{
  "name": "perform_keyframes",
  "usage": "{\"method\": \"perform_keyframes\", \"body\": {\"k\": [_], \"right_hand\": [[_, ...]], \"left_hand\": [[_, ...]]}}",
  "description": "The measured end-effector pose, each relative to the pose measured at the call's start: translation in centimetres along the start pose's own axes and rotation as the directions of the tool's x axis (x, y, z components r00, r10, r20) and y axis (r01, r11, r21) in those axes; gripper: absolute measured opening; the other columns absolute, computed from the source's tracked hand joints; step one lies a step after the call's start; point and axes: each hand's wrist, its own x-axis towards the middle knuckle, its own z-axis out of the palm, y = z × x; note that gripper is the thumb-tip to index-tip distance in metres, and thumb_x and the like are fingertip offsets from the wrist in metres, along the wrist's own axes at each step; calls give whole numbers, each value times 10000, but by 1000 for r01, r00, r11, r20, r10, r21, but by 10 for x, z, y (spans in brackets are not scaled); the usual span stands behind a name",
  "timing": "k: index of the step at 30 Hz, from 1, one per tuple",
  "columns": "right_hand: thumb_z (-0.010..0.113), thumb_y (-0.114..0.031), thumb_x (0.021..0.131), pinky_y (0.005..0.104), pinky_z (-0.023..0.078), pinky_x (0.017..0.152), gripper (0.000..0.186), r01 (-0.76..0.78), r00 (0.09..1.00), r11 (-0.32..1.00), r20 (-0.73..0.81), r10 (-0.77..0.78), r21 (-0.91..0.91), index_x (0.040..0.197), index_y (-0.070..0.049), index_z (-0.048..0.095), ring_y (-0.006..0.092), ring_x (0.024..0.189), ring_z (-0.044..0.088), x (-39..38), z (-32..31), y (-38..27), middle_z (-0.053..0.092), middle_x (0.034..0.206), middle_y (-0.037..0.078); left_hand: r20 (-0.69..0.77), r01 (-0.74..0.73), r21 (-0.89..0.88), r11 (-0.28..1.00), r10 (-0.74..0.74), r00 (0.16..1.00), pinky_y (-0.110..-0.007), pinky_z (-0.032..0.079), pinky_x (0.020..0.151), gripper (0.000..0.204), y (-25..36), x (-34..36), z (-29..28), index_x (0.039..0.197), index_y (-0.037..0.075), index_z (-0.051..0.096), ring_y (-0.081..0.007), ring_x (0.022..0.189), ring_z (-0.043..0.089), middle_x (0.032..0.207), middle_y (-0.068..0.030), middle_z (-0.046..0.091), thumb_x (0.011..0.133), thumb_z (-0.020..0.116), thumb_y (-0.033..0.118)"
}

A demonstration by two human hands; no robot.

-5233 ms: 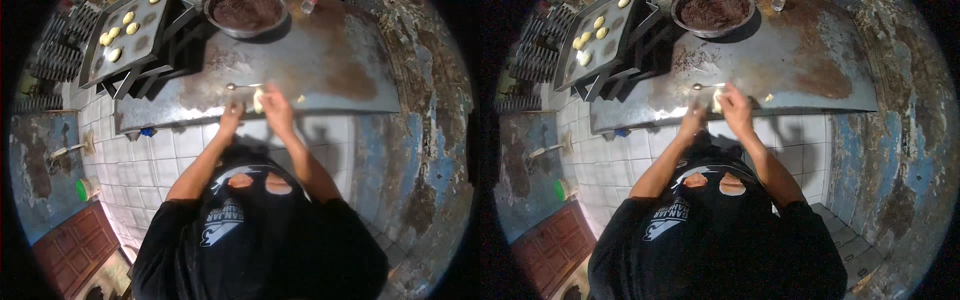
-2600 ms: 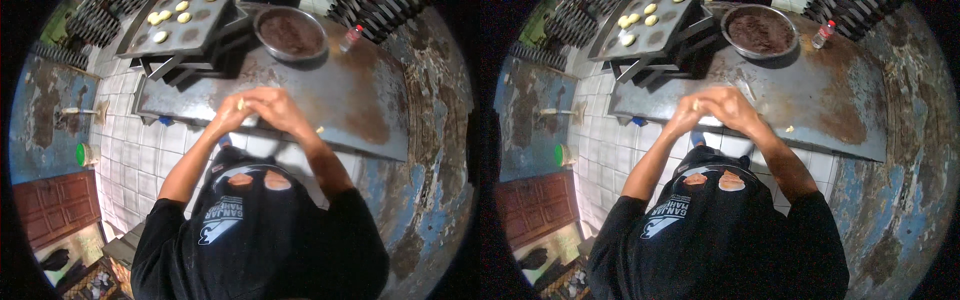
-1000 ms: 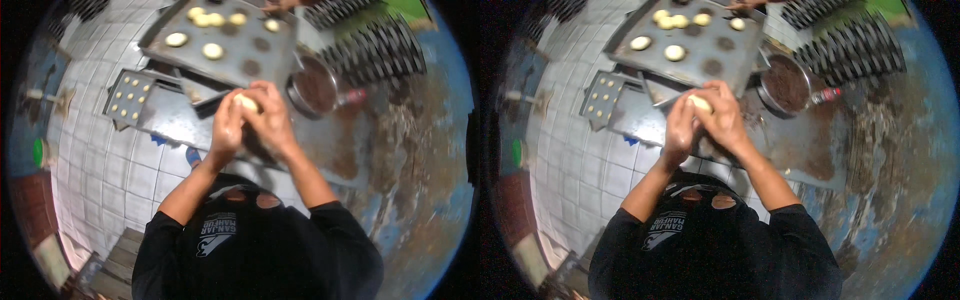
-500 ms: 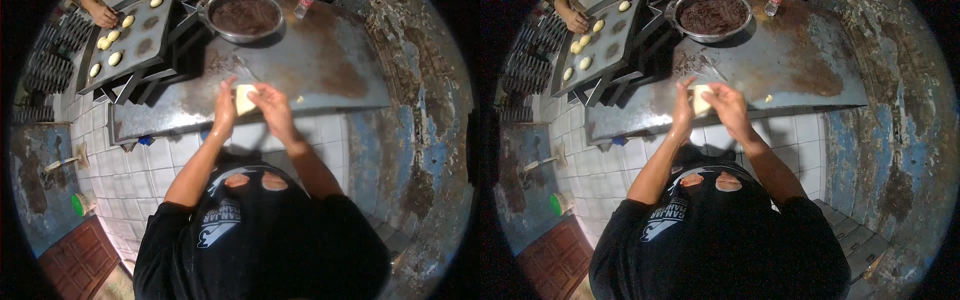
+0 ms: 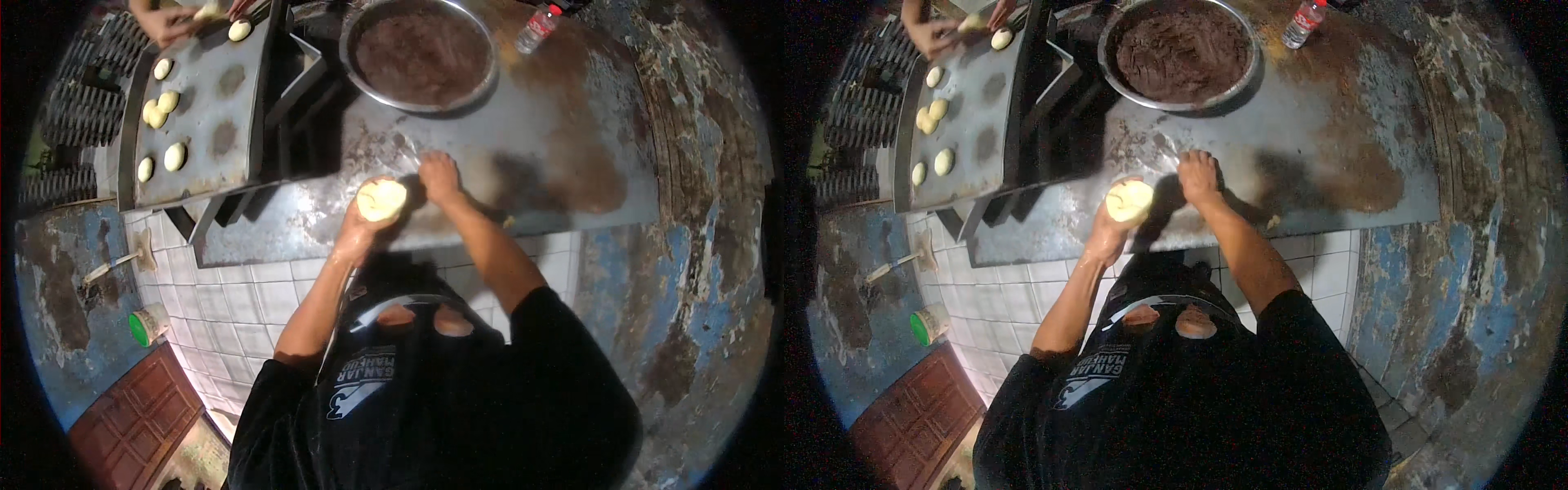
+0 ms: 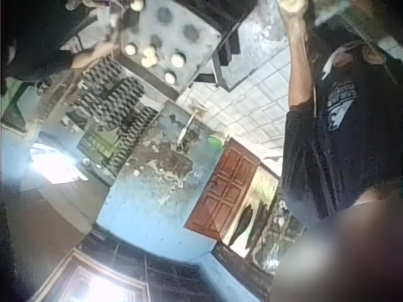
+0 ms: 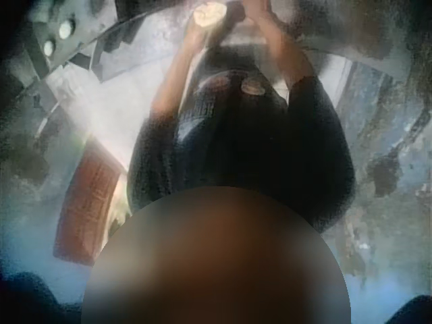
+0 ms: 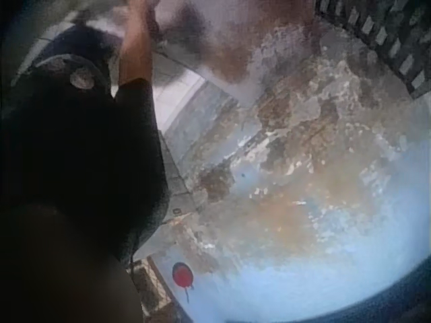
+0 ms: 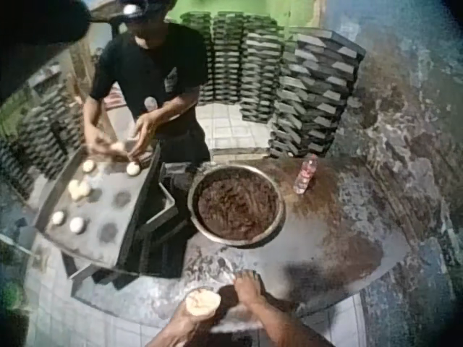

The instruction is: The person fills small pieces of dough with a dark filling from a bowl, rolls them into round buns by hand, and places them onto a metal baking tray.

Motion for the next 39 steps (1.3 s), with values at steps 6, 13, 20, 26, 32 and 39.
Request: {"method": "perform_keyframes", "body": {"k": [6, 13, 20, 26, 32, 39], "right_hand": [[609, -88, 944, 425, 595, 666, 140, 368, 919, 864, 9, -395, 343, 996, 31, 661, 310, 718, 687, 50, -89, -58, 686, 846, 168], [653, -185, 914, 392, 553, 569, 203, 541, 840, 819, 68, -539, -190, 785, -34, 697, 214, 573, 621, 169, -116, -25, 678, 687, 98], [618, -214, 927, 360, 519, 633, 242, -309, 770, 833, 635, -64, 459, 848, -23, 743, 247, 582, 589, 170, -169, -50, 697, 729, 156], [628, -157, 972, 412, 532, 588, 276, 386, 920, 896, -12, -393, 220, 1223, -64, 698, 340, 667, 671, 62, -103, -84, 682, 900, 180], [673, -136, 950, 398, 537, 598, 272, 383, 904, 913, 146, -402, 141, 1199, -27, 664, 292, 705, 700, -13, -106, -58, 681, 946, 165], [705, -99, 918, 412, 554, 727, 346, -40, 990, 602, 113, -85, 798, 1236, -2, 611, 300, 951, 719, -17, -108, -68, 729, 986, 172]], "left_hand": [[-111, -41, 78, 996, 49, 993, -291, 504, 1002, 550, 49, 57, -45, 1276, 45, 573, -149, 1101, 638, 1167, -50, 672, 786, 798, -63], [-132, -141, 321, 936, 192, 972, -279, 516, 969, 514, 55, 137, -60, 1277, 49, 563, -132, 1073, 652, 1160, -60, 692, 826, 803, -5], [-214, -113, 556, 824, 272, 938, -310, 533, 954, 548, 55, 157, -63, 1288, 41, 544, -175, 1072, 669, 1164, -97, 704, 821, 829, 49], [-337, -152, 656, 739, 467, 817, -479, 564, 807, 452, 48, 177, -25, 1283, 71, 511, -418, 948, 715, 1038, -243, 707, 898, 734, 148], [-525, 193, 625, 756, 225, 821, -454, 555, 780, 292, 13, 129, -56, 1184, 66, 562, -370, 934, 719, 1041, -210, 713, 920, 671, 127], [-77, -286, 407, 867, 344, 936, -327, 489, 975, 639, -21, 26, 11, 1332, 70, 460, -187, 1113, 599, 1171, -66, 626, 791, 791, 0]]}}
